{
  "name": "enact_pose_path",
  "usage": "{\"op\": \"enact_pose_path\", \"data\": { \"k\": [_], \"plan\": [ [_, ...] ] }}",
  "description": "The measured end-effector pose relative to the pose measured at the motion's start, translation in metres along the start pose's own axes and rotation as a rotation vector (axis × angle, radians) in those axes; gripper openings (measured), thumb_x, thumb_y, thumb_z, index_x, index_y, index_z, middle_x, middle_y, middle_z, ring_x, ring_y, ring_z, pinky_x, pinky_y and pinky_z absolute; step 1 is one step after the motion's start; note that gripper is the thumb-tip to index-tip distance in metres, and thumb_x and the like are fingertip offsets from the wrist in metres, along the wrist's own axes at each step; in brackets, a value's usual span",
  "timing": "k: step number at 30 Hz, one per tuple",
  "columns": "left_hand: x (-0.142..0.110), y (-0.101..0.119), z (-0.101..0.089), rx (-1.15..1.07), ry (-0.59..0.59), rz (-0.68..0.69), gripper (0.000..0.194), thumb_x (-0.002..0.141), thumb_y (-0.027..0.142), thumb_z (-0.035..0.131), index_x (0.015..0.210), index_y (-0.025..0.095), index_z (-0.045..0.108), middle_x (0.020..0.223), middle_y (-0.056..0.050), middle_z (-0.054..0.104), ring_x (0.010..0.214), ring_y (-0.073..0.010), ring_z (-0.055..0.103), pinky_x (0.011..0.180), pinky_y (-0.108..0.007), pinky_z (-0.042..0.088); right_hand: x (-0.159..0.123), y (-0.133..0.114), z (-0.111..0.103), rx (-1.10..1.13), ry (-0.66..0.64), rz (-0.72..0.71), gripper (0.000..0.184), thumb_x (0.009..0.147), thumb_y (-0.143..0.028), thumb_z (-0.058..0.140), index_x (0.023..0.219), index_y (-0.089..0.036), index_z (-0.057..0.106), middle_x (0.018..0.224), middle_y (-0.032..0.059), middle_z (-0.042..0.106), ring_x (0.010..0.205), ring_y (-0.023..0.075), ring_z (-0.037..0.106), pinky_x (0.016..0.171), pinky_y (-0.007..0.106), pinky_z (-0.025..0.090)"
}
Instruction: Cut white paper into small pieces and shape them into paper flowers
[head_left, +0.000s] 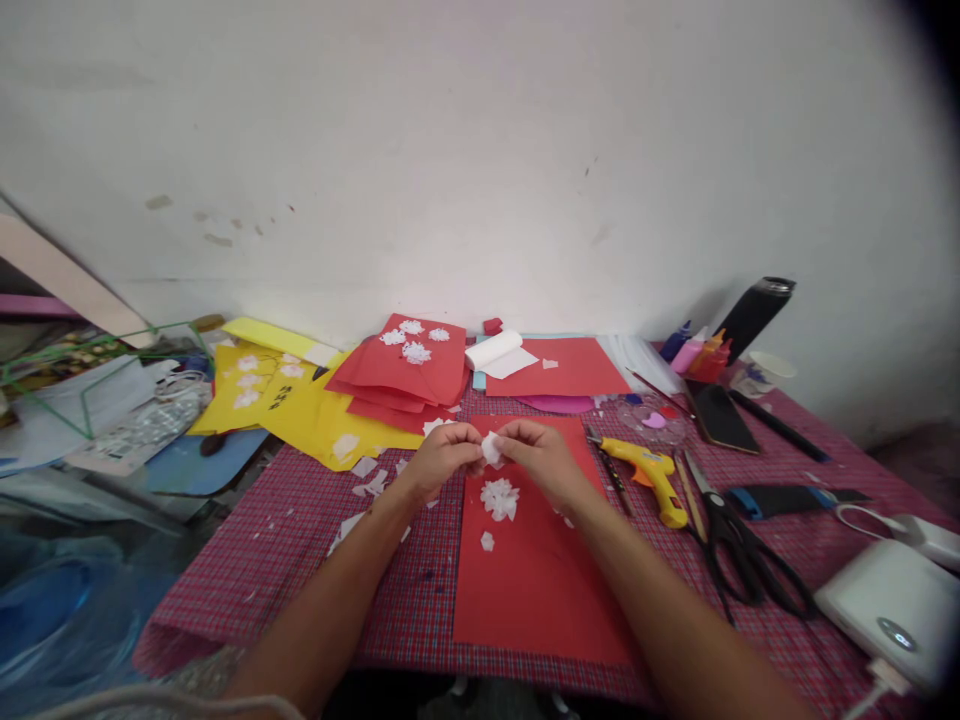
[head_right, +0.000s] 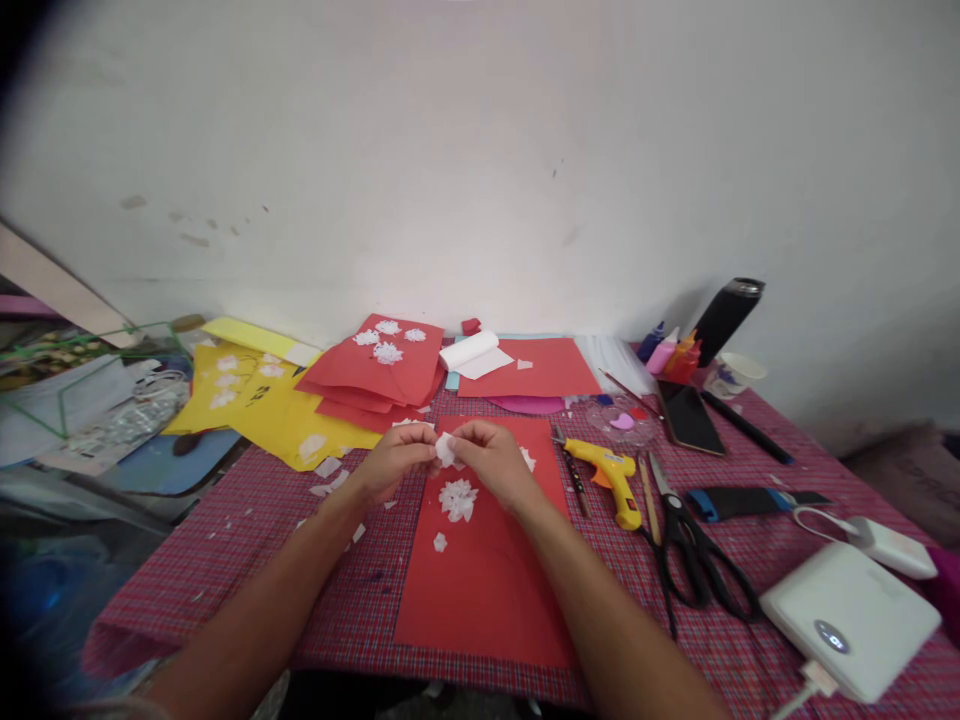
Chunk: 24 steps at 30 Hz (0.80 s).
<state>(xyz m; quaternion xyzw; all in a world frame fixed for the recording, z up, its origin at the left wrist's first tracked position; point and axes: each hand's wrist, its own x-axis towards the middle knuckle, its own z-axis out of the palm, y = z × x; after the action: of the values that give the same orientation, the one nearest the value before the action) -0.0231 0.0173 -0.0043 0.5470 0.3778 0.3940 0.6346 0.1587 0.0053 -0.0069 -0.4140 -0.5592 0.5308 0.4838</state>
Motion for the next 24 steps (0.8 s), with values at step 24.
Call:
{"op": "enact_pose_path", "data": {
  "k": [24],
  "plan": [
    [0.0045, -0.0032, -0.0027, -0.02, 0.184, 0.083, 0.012, 0.075, 0.025, 0.066, 0.076, 0.014, 0.06, 0.064, 0.0, 0.061, 0.056, -0.011, 0.056, 0.058, -0.025, 0.043, 0.0037, 0.0003, 0.0008, -0.014, 0.142, 0.013, 0.023, 0.078, -0.038, 0.067, 0.072, -0.016, 0.064, 0.064, 0.0013, 0.063, 0.059, 0.0137, 0.055, 0.058, 0.026, 0.042]
  ]
}}
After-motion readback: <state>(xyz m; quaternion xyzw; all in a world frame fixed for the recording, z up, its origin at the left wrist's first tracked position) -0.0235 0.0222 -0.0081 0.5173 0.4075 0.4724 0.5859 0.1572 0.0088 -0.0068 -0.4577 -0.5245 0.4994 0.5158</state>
